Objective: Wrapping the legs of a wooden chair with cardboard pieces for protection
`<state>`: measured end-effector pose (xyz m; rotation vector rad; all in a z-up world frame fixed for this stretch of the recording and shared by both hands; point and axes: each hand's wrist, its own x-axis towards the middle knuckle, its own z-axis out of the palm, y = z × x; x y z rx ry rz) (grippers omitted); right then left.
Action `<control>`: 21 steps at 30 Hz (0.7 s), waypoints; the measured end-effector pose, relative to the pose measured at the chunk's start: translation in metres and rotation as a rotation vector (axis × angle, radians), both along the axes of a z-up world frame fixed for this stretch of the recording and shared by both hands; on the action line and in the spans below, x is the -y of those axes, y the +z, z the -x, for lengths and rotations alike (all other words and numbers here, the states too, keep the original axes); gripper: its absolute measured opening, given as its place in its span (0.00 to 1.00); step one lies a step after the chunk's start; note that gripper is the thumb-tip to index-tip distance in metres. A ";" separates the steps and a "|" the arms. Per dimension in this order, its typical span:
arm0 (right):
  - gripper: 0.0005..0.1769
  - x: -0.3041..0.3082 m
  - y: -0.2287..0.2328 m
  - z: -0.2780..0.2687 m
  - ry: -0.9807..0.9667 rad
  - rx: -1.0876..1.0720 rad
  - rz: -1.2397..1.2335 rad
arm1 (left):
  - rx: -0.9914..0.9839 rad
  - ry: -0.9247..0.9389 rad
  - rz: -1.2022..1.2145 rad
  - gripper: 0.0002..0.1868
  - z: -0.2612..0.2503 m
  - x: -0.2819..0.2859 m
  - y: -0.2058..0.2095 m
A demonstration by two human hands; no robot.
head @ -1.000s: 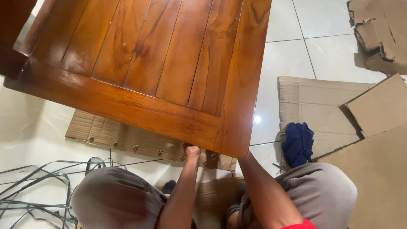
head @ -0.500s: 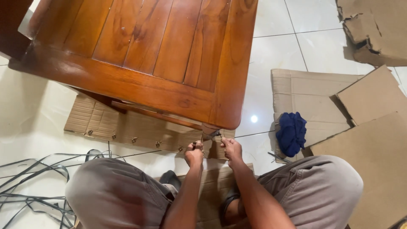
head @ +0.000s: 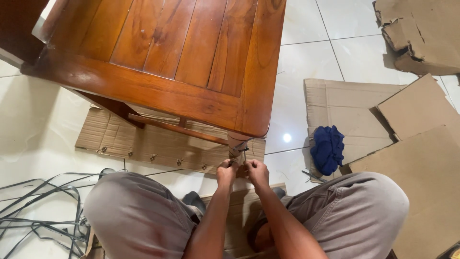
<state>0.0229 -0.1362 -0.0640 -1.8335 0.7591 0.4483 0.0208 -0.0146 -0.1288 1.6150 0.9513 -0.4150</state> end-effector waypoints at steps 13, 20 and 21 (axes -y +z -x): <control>0.13 -0.003 -0.020 0.007 0.257 -0.096 0.083 | 0.119 0.250 0.403 0.09 0.004 0.018 0.013; 0.15 0.005 -0.003 -0.003 0.301 -0.129 0.221 | 0.229 0.014 0.017 0.08 0.005 0.022 0.024; 0.15 0.008 0.001 -0.004 0.301 -0.130 0.221 | 0.228 0.014 0.017 0.08 0.005 0.023 0.024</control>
